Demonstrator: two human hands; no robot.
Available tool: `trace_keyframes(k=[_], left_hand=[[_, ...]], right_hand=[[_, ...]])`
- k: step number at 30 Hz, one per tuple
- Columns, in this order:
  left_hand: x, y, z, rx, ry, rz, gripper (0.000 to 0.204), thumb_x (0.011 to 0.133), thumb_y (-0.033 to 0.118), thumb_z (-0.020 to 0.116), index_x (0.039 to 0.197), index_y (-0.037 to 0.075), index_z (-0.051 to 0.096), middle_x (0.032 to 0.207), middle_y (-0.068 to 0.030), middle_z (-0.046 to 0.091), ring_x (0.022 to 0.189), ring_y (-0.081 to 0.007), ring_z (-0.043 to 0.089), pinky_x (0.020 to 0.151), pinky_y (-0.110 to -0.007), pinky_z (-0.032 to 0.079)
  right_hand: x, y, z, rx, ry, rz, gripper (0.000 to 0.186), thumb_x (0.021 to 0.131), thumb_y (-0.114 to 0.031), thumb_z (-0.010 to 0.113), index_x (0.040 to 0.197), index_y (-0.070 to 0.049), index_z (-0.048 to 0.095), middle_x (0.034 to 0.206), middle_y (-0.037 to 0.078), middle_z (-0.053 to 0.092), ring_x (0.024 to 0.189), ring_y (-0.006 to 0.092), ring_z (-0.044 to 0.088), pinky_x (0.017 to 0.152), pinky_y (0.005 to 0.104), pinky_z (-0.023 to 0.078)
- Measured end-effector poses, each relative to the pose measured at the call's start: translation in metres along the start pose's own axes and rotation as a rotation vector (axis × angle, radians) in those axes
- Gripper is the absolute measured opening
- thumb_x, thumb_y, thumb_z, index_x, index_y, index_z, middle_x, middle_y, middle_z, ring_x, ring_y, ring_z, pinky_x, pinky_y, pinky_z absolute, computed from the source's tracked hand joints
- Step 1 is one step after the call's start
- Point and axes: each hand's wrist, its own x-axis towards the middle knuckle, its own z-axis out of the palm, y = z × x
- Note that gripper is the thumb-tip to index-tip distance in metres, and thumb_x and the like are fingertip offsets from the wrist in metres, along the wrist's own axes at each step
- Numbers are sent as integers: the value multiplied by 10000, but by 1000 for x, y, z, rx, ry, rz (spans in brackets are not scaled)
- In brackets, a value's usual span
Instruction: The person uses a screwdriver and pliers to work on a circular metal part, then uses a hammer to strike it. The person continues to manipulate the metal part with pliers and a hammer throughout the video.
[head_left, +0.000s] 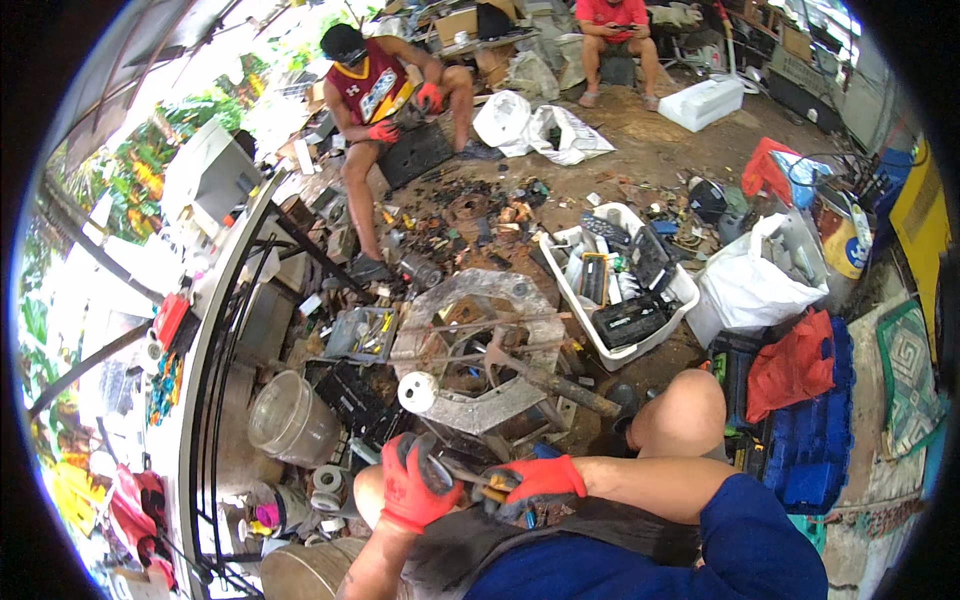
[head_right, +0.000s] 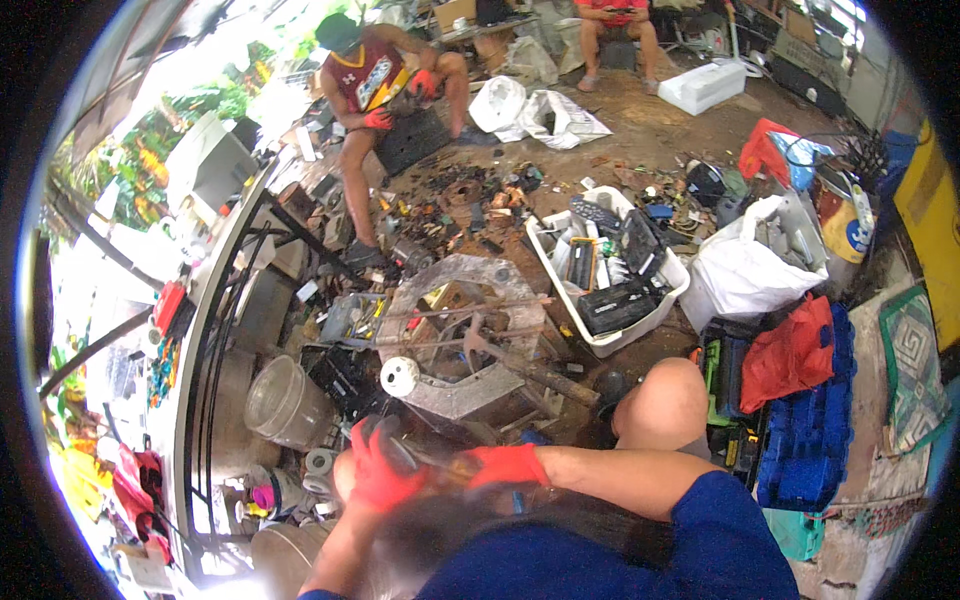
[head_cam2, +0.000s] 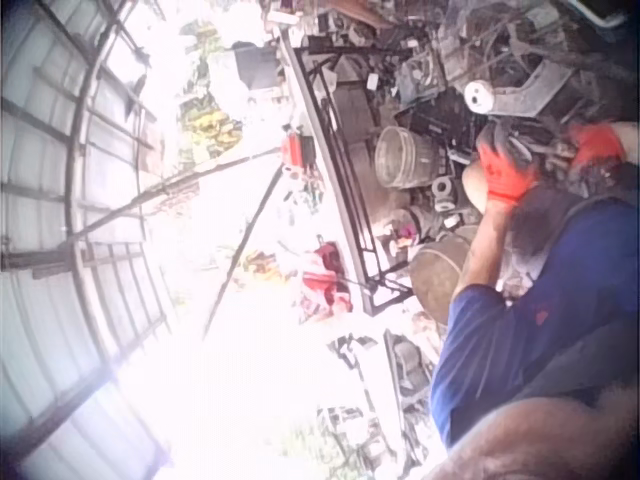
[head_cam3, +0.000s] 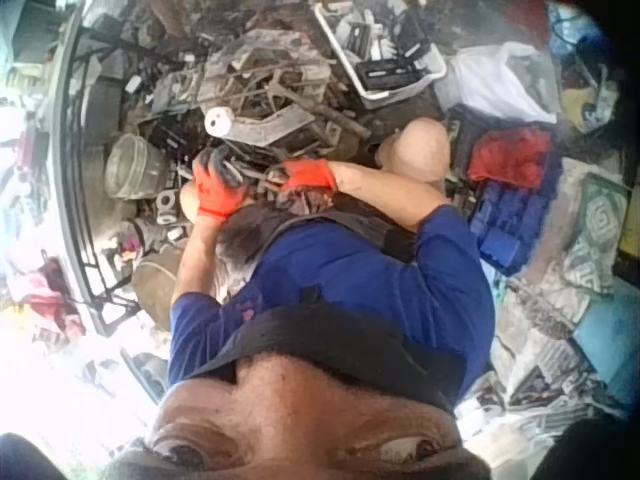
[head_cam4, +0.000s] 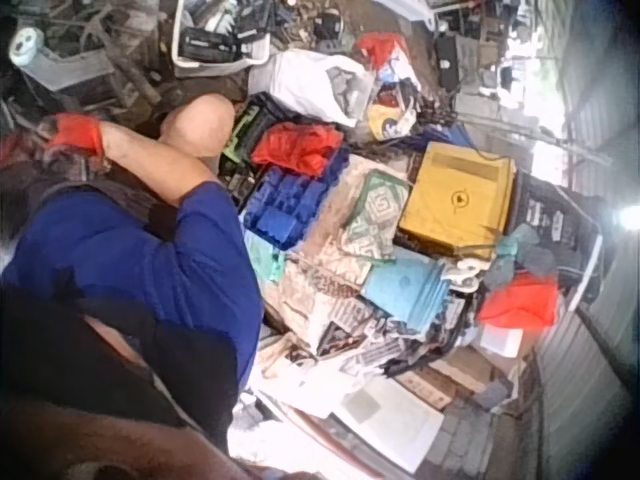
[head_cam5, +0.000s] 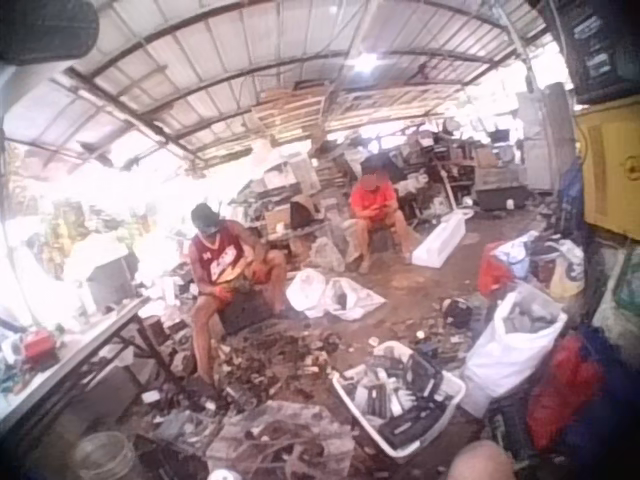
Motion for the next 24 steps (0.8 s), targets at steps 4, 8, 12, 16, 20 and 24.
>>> trace_keyframes(k=[4, 8, 12, 16, 20, 24], left_hand=[[-7, -7, 14, 2, 114, -2, 801, 572, 218, 853, 1277, 40, 518, 1264, -239, 502, 1151, -474, 478, 987, -549, 426], [6, -4, 24, -92, 178, 34, 764, 570, 192, 852, 1248, 48, 530, 1213, -191, 538, 1130, -436, 490, 977, -537, 416], [13, 2, 23, -107, 220, -16, 665, 580, 145, 836, 1171, 62, 541, 1150, -159, 555, 1119, -395, 501, 999, -499, 402], [4, -1, 33, -329, 209, -128, 713, 591, 123, 813, 1216, 42, 479, 1183, -144, 512, 1110, -337, 507, 1002, -440, 401], [1, 9, 31, -502, 155, -259, 758, 592, 123, 804, 1250, 20, 442, 1199, -129, 503, 1131, -304, 504, 1018, -413, 393], [6, 11, 21, -366, 77, -179, 771, 590, 132, 813, 1260, 19, 447, 1210, -123, 507, 1149, -298, 504, 1044, -407, 377]], right_hand=[[-11, -18, 19, 197, -59, 74, 351, 911, -190, 722, 1239, -135, 610, 1076, -31, 670, 881, 62, 619, 708, 264, 512], [-9, -23, 7, 89, -76, -73, 352, 884, -234, 729, 1192, -106, 617, 939, -13, 682, 837, 71, 597, 688, 274, 497], [-9, -17, 2, -599, 210, -76, 818, 883, -308, 703, 1545, -33, 306, 1303, 265, 606, 1196, 357, 607, 1001, 400, 472], [-11, -11, 13, -830, 375, -129, 802, 908, -248, 642, 1526, 76, 246, 1487, 328, 394, 1375, 417, 436, 1147, 423, 357], [-8, -14, 16, -1108, 502, -191, 750, 892, -218, 636, 1486, 88, 295, 1481, 331, 387, 1368, 456, 417, 1148, 469, 355], [-7, -18, 18, -1186, 541, -212, 721, 888, -228, 628, 1465, 89, 334, 1473, 341, 387, 1361, 474, 408, 1140, 512, 348]])
